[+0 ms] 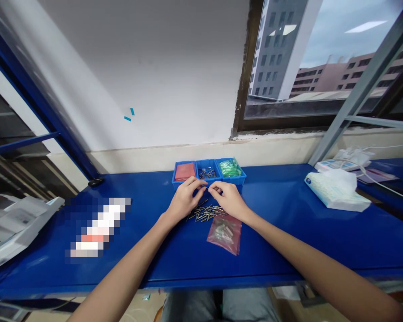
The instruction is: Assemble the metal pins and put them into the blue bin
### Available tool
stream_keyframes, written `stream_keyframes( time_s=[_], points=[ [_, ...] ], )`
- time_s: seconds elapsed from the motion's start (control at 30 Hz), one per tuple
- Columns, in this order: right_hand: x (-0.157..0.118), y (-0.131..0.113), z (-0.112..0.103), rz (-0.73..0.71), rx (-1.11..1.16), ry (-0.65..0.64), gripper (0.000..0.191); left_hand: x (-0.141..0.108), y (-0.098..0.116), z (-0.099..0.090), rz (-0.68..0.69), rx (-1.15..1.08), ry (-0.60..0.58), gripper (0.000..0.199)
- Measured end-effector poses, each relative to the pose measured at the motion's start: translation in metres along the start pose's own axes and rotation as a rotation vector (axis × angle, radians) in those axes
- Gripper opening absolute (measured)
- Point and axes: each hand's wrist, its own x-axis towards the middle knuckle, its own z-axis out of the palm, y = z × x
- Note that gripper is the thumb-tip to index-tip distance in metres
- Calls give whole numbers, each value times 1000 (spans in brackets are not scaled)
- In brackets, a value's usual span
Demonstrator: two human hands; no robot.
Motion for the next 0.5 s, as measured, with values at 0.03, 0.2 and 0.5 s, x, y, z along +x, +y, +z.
stream_keyframes(
  time_s=[0.03,0.2,0.5],
  points=[
    [0,-1,0,20,29,0,15,0,0,0,14,11,4,16],
    [-2,-5,2,27,62,41,16,-1,0,1,45,78,25,15],
    [-3,-9,2,33,179,50,6,-1,0,-1,-58,42,7,34]
  ],
)
